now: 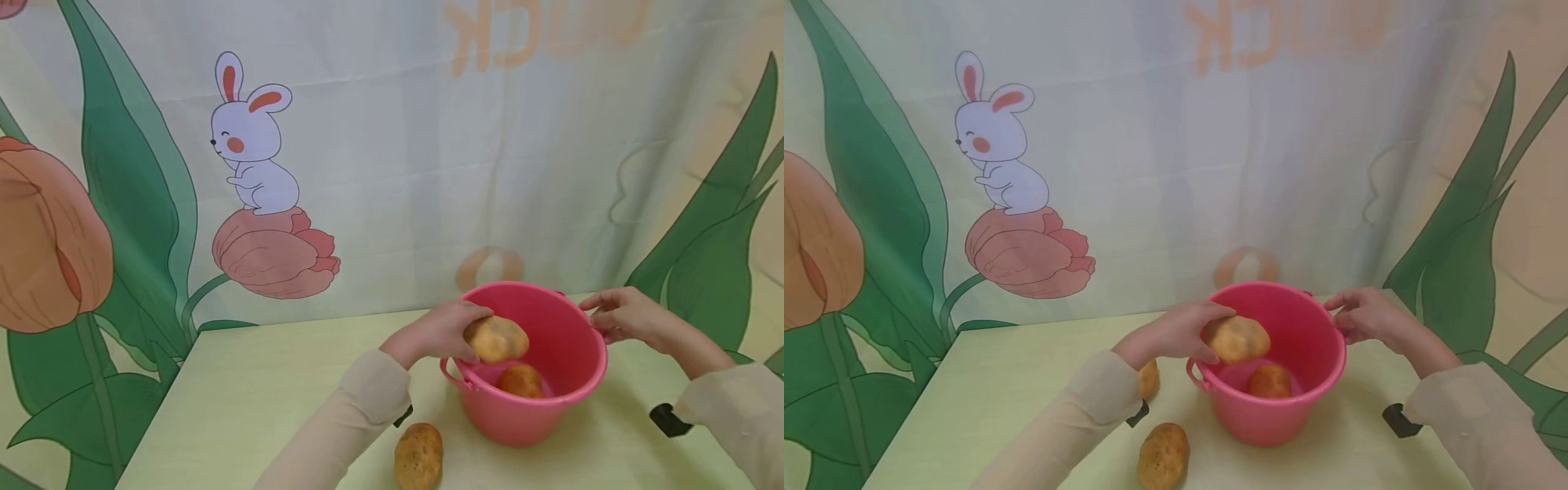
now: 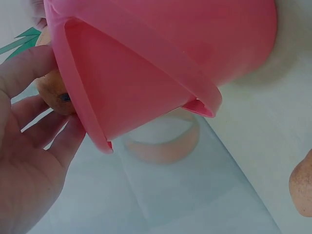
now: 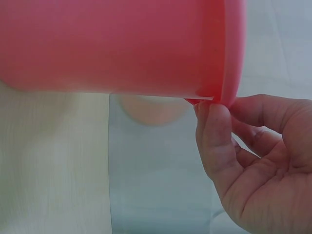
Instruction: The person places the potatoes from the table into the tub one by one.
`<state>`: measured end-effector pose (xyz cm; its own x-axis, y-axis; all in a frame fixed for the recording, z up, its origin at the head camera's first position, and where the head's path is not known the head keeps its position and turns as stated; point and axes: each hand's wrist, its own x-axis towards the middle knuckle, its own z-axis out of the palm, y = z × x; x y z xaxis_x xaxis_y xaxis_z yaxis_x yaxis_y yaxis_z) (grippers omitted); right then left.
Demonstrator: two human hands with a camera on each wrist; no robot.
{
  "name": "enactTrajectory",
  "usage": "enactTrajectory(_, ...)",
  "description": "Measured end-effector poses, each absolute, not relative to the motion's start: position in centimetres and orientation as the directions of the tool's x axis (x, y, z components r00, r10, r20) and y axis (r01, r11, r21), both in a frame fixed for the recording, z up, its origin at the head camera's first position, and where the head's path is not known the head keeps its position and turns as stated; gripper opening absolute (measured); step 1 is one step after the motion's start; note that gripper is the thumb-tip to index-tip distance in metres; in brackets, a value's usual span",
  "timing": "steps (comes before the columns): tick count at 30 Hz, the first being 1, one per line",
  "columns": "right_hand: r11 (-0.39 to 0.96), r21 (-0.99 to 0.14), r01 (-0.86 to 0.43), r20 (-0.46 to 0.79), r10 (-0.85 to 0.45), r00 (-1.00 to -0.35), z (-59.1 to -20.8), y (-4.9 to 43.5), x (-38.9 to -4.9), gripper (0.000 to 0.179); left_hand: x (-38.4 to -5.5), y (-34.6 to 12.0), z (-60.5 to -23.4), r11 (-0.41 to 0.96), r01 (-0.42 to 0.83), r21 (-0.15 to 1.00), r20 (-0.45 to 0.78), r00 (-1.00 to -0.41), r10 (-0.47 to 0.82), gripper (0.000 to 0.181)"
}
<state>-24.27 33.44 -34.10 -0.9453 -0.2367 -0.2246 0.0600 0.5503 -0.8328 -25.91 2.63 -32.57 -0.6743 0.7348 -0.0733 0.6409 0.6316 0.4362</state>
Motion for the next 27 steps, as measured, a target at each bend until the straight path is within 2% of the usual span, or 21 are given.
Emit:
enactTrajectory(9, 0.542, -0.839, 0.05, -0.208, -0.235, -0.95, -34.6, 33.4, -23.4, 0.047, -25.3, 3.5, -33.0, 0.643, 0.648, 0.408, -0.124, -0.658, 0.743, 0.062)
enactTrajectory(16, 0.536, -0.843, 0.046, -0.202, -0.235, -0.951, -34.7, 33.4, -23.3, 0.046, -25.2, 4.1, -33.6, 0.655, 0.69, 0.308, -0.158, -0.642, 0.75, 0.057)
enactTrajectory(22, 0.538, -0.842, 0.05, -0.206, -0.235, -0.95, -34.6, 33.4, -23.5, 0.046, -25.4, 4.6, -33.9, 0.64, 0.721, 0.266, -0.174, -0.617, 0.768, 0.055)
enactTrajectory(27, 0.533, -0.845, 0.051, -0.207, -0.239, -0.949, -34.6, 33.5, -23.7, 0.045, -25.4, 4.8, -34.1, 0.647, 0.709, 0.28, -0.194, -0.619, 0.761, 0.056)
